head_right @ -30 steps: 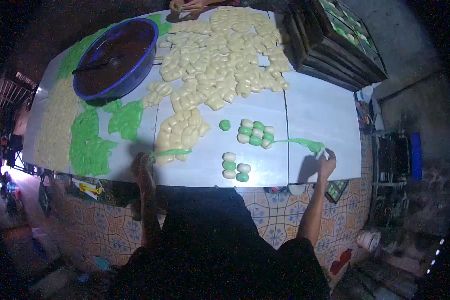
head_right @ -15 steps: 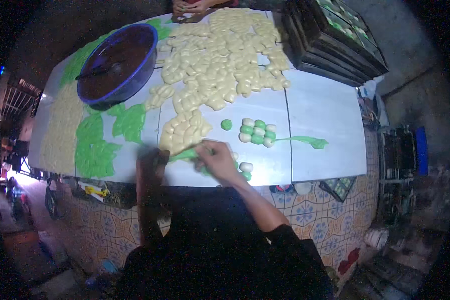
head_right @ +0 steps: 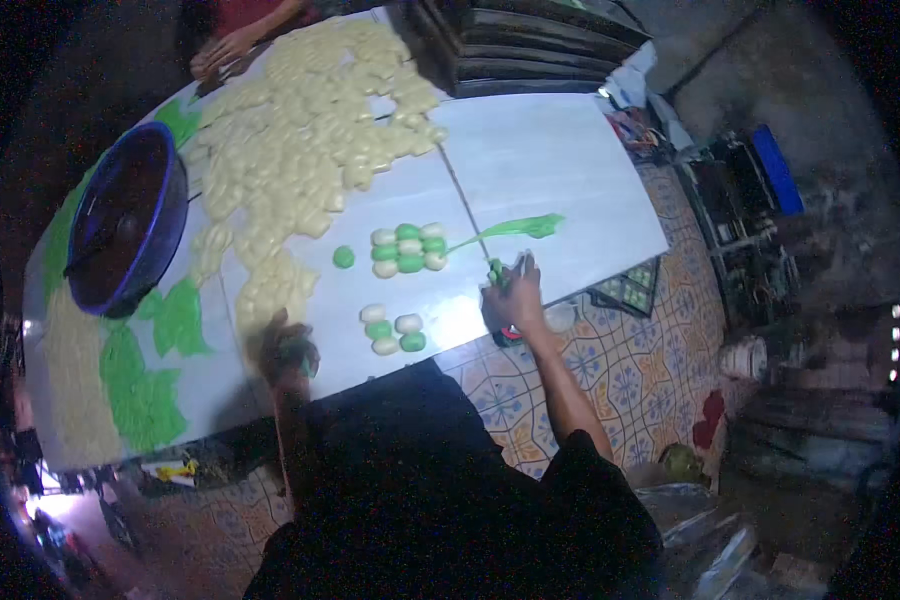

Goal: The person places filled dough pieces into a baking tray, moves the tray away, and wraps filling into dough portions to shape dough balls on a table by hand.

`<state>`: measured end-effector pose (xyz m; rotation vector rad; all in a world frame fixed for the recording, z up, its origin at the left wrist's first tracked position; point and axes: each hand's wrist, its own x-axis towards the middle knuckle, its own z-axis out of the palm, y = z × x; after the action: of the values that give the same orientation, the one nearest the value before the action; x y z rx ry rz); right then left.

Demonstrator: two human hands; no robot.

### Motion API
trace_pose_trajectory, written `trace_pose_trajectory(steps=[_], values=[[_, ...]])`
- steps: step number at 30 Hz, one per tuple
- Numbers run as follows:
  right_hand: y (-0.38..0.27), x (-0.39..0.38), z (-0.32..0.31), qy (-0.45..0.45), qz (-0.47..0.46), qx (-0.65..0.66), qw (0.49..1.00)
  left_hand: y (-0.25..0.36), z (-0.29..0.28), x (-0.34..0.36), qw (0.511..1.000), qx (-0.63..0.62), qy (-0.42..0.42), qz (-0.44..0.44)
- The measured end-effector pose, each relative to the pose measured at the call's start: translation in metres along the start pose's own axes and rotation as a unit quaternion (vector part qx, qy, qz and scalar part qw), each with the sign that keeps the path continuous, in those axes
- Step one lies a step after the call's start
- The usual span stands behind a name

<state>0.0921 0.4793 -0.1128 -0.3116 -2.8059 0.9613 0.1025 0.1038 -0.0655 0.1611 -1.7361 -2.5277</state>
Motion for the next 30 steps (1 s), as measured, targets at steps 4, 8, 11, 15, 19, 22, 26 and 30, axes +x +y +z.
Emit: trace_pose_trajectory(steps=[4,8,11,15,19,22,26,30], values=[[0.008,-0.021,0.007,0.104,0.0,-0.125,0.987,-0.034,-0.025,-0.001,0.999,0.029,-0.012,-0.043],[0.001,-0.006,0.026,0.09,-0.1,-0.146,0.98,-0.038,0.005,0.011,0.967,-0.228,0.027,-0.114],[0.015,0.005,0.019,0.015,-0.021,0.054,0.998,-0.026,0.013,0.011,0.996,0.041,-0.064,-0.056],[0.026,0.024,-0.045,-0.051,0.062,0.304,0.949,-0.031,0.009,0.0,0.991,-0.039,0.031,-0.123],[0.093,0.044,-0.061,-0.096,0.227,-0.011,0.969,-0.059,0.003,0.013,0.876,-0.429,-0.18,-0.125],[0.116,0.048,-0.053,0.082,0.083,-0.155,0.981,-0.065,-0.012,0.021,0.957,0.27,-0.011,0.108],[0.085,0.072,-0.067,0.122,0.041,-0.014,0.992,-0.039,0.023,0.021,0.988,0.147,-0.013,0.048],[0.107,0.116,-0.044,0.114,0.0,-0.099,0.989,-0.041,0.043,0.017,0.981,0.186,-0.046,-0.032]])
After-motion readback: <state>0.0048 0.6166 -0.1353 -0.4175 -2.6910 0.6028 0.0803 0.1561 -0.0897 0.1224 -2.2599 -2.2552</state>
